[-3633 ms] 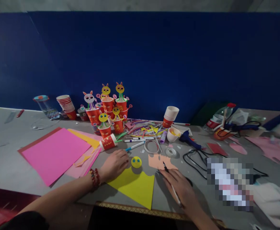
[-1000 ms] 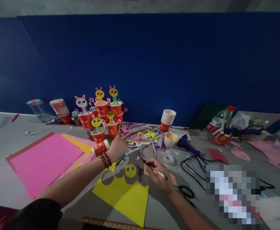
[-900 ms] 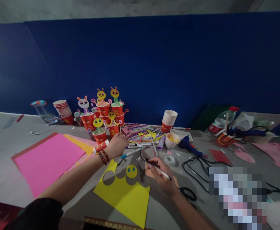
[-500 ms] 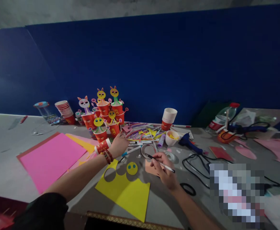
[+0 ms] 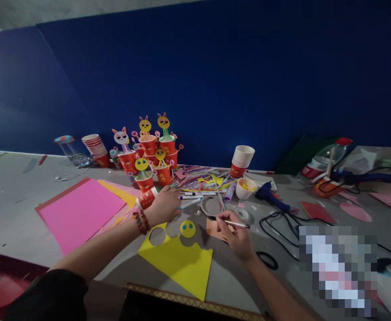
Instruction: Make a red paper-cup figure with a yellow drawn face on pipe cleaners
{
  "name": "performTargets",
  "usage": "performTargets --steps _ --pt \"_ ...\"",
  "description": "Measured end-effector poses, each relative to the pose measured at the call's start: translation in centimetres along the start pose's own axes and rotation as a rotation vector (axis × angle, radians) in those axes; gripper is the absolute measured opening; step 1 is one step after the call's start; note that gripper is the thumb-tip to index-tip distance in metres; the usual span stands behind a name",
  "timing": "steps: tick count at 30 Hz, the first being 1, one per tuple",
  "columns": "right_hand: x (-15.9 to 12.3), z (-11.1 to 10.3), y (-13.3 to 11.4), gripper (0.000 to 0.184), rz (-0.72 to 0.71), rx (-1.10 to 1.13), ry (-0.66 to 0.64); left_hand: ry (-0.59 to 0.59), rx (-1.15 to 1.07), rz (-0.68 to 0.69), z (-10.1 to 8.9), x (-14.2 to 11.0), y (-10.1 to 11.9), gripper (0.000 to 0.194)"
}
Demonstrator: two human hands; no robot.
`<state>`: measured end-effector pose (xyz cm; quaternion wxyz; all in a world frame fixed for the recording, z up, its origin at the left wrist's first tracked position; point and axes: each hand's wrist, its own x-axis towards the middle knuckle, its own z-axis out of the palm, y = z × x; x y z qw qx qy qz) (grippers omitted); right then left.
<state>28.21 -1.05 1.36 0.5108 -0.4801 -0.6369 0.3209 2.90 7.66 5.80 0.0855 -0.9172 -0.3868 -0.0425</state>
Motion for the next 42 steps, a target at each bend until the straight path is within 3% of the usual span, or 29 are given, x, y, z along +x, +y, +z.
performTargets --steps 6,13,15,19,21,28,37,42 --pt "0.0 0.3 -1.2 0.021 -0.021 0.01 -0.082 -0.017 -0.064 -0.03 1.0 -2.5 1.6 0.009" --pt "-0.7 0.0 -1.1 0.016 -0.173 -0.04 -0.053 0.134 -0.24 -0.103 -0.7 -2.0 3.0 0.015" --pt "-1.2 -0.1 -1.2 0.011 -0.251 -0.084 -0.062 0.173 -0.521 -0.178 -0.6 -1.9 3.6 0.022" --pt "-1.9 -0.1 -2.2 0.014 -0.368 -0.136 -0.067 0.123 -1.562 -0.445 0.6 -1.8 5.0 0.028" --pt "-2.0 -0.2 -2.7 0.015 -0.39 -0.143 -0.062 0.09 -1.744 -0.514 1.1 -1.7 5.5 0.031" --pt "-1.6 -0.1 -2.5 0.009 -0.337 -0.122 -0.053 0.062 -2.012 -0.624 1.1 -1.9 5.9 0.038" --pt "-1.6 0.4 -1.5 0.014 -0.257 -0.12 -0.103 0.025 -2.123 -0.592 1.0 -2.1 6.7 0.038" --pt "-2.2 1.2 -0.1 0.015 -0.207 0.147 -0.093 -0.062 -2.138 -0.543 0.7 -2.4 7.4 0.044"
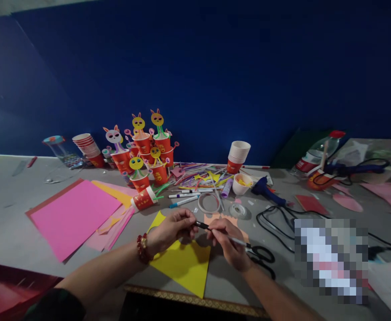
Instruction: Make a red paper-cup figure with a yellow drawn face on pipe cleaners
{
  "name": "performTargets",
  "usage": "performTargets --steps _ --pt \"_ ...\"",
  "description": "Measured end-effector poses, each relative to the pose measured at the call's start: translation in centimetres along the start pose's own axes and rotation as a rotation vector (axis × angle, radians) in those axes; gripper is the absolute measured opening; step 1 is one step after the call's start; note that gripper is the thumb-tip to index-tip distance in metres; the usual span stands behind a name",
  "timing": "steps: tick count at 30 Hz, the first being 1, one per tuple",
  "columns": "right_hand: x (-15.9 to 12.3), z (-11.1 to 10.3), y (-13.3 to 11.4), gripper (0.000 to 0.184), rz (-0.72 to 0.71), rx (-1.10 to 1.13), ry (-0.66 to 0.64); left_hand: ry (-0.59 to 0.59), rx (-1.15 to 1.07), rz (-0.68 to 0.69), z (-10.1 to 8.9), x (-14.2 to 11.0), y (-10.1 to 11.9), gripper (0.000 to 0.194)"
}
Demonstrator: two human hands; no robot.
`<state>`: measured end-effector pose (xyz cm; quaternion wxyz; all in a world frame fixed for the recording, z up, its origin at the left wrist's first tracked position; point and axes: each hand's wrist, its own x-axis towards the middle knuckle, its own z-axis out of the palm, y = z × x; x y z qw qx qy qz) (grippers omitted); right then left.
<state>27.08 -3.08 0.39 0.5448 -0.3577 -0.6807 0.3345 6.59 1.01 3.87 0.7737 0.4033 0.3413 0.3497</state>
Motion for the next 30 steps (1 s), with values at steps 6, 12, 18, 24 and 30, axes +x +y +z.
performTargets --steps 6,12,18,24,30 --pt "-0.4 0.6 -0.7 0.016 -0.116 0.188 0.034 -0.034 0.014 0.028 0.8 -0.7 -0.5 0.044" --pt "-0.4 -0.1 -0.2 0.014 -0.087 0.162 0.007 -0.106 0.423 0.172 0.2 -0.1 -0.8 0.047" --pt "0.9 0.2 0.6 0.018 0.202 0.162 -0.003 -0.069 1.236 0.501 -2.9 1.2 3.9 0.022" --pt "2.3 -0.4 1.5 0.022 0.244 -0.063 0.117 0.2 2.013 0.55 -4.7 4.9 5.2 0.017" --pt "2.2 -1.6 2.5 0.019 0.147 -0.245 0.139 0.245 2.14 0.524 -4.3 7.1 4.2 0.018"
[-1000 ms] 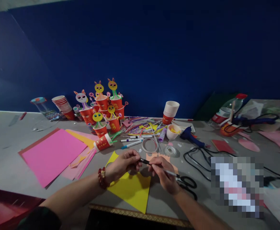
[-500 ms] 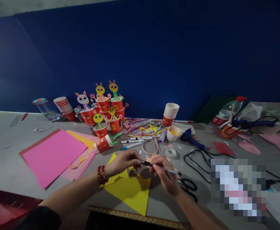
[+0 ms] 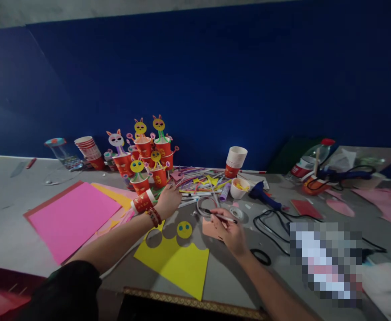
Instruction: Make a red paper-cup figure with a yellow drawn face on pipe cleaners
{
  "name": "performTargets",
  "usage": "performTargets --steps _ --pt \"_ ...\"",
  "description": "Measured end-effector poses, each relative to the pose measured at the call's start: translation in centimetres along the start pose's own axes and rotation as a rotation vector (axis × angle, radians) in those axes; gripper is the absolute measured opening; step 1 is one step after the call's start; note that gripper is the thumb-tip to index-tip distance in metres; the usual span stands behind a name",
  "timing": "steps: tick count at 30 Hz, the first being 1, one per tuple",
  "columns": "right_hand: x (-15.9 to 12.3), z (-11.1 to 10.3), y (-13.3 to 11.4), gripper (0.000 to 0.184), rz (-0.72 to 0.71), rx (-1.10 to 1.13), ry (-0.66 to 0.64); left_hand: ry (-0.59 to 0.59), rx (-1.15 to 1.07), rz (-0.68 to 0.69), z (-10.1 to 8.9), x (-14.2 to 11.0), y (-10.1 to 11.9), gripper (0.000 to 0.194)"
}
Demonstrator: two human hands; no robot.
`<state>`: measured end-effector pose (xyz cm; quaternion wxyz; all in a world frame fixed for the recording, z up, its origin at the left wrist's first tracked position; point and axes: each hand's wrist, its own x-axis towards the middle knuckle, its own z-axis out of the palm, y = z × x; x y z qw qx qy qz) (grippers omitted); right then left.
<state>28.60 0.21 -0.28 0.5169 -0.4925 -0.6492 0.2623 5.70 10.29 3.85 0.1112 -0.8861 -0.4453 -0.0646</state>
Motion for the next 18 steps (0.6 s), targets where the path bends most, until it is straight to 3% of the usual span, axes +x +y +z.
performTargets --steps 4,8,11,15,18 --pt "-0.1 -0.4 -0.8 0.023 -0.248 -0.266 -0.058 0.062 -0.018 -0.026 -2.2 -1.1 -0.8 0.016" --pt "0.7 0.5 -3.8 0.029 -0.35 -0.55 -0.322 0.117 -0.123 -0.058 -4.5 -3.9 -2.1 0.013" --pt "2.8 2.6 -5.7 0.023 -0.306 -0.784 -0.455 0.15 -0.222 -0.072 -5.6 -6.2 -2.4 0.017" --pt "6.4 6.0 -5.8 0.021 -0.226 -0.778 -0.449 0.231 -0.422 -0.078 -6.3 -8.8 -1.9 0.017" --pt "7.7 7.2 -5.3 0.022 -0.18 -0.708 -0.416 0.267 -0.52 -0.078 -6.4 -10.2 -1.6 0.015"
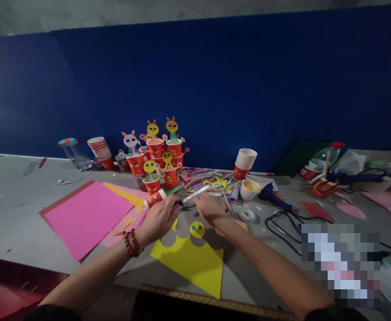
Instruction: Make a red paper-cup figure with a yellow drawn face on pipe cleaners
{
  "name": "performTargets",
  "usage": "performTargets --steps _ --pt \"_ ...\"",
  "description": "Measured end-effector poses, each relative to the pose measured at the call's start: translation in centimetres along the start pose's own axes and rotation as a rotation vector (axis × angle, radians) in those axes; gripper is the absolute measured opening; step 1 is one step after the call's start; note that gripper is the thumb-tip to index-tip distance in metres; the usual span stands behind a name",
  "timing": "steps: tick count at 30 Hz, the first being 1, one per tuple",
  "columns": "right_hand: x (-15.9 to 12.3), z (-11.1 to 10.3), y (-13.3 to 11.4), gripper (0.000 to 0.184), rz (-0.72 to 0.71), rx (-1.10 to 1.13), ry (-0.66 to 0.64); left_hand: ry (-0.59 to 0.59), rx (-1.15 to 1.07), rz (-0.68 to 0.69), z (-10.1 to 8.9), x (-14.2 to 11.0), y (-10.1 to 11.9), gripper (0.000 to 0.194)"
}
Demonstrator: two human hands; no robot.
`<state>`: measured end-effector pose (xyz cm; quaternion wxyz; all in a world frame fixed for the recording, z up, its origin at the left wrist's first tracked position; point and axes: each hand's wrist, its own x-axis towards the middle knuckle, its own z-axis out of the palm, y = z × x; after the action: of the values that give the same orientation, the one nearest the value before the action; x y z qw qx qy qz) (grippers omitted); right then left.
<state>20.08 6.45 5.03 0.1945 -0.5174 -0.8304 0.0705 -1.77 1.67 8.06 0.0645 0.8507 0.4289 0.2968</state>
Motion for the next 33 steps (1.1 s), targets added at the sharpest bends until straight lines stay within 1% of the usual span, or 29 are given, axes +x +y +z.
performTargets --steps 3,5,6,8,9,10,11,13,15,17,18,20,22,23,24,25,26,27,28,29,30,31,32,33 --pt "-0.8 -0.2 -0.5 0.018 0.0 0.129 -0.021 -0.028 -0.057 -0.013 0.4 -1.0 -0.3 0.015" --pt "-2.2 -0.6 -1.2 0.02 -0.033 0.336 -0.065 -0.068 -0.115 0.018 1.0 -1.3 -0.4 0.016" --pt "-2.9 -0.8 -1.7 0.025 -0.033 0.591 -0.091 -0.082 -0.149 0.044 1.4 -1.4 -0.4 0.016" --pt "-4.1 -0.9 -2.7 0.027 0.056 1.02 -0.065 -0.09 -0.222 0.069 2.1 -1.3 0.2 0.014" --pt "-4.6 -0.9 -3.2 0.025 0.128 1.166 -0.022 -0.087 -0.261 0.059 2.5 -1.2 0.6 0.013" --pt "-4.9 -0.8 -3.5 0.024 0.197 1.246 0.032 -0.086 -0.296 0.038 2.7 -1.0 1.1 0.012" --pt "-5.2 -0.8 -3.7 0.024 0.252 1.283 0.083 -0.094 -0.315 0.01 3.0 -0.9 1.6 0.012" --pt "-5.7 -0.9 -3.9 0.026 0.31 1.299 0.156 -0.164 -0.289 -0.038 3.2 -0.7 2.4 0.011" --pt "-6.4 -1.0 -4.1 0.025 0.325 1.3 0.172 -0.258 -0.227 -0.049 3.0 -0.7 3.1 0.013" --pt "-7.4 -1.0 -4.5 0.024 0.335 1.308 0.165 -0.333 -0.23 -0.048 2.6 -0.9 3.7 0.019" --pt "-7.9 -1.1 -4.9 0.023 0.339 1.312 0.156 -0.359 -0.277 -0.05 2.3 -1.1 4.0 0.022" --pt "-8.9 -1.6 -5.5 0.023 0.343 1.321 0.117 -0.404 -0.438 -0.055 1.7 -1.6 4.5 0.029" --pt "-9.5 -2.9 -5.4 0.023 0.346 1.319 0.129 -0.486 -0.673 -0.086 1.1 -2.4 4.6 0.037" --pt "-9.8 -3.9 -4.9 0.022 0.336 1.316 0.147 -0.547 -0.8 -0.141 1.0 -3.0 4.4 0.041" --pt "-9.9 -5.1 -4.1 0.024 0.36 1.291 0.328 -0.627 -0.93 -0.232 0.9 -3.6 4.1 0.045" --pt "-10.1 -6.2 -3.0 0.026 0.365 1.29 0.491 -0.698 -1.011 -0.352 0.9 -4.3 3.6 0.047" --pt "-10.2 -7.2 -1.9 0.026 0.356 1.291 0.677 -0.746 -1.025 -0.43 1.0 -5.0 3.0 0.047" --pt "-10.4 -7.9 -0.7 0.025 0.345 1.28 0.823 -0.704 -0.955 -0.461 1.1 -5.6 2.4 0.047" --pt "-10.5 -8.1 0.2 0.022 0.373 1.241 0.836 -0.618 -0.819 -0.413 1.3 -6.0 1.9 0.044" --pt "-10.5 -7.8 0.9 0.02 0.415 1.206 0.741 -0.545 -0.645 -0.296 1.6 -6.1 1.5 0.038" --pt "-10.4 -7.1 1.3 0.015 0.476 1.192 0.514 -0.472 -0.471 -0.147 2.0 -6.0 1.2 0.031" --pt "-10.2 -6.0 1.3 0.013 0.5 1.173 0.304 -0.421 -0.322 0.023 2.4 -5.8 1.1 0.025" --pt "-9.9 -4.7 1.2 0.013 0.478 1.141 0.169 -0.396 -0.207 0.196 2.9 -5.4 1.1 0.021" --pt "-9.5 -3.4 0.9 0.013 0.421 1.105 0.081 -0.365 -0.127 0.335 3.5 -4.9 1.2 0.017"
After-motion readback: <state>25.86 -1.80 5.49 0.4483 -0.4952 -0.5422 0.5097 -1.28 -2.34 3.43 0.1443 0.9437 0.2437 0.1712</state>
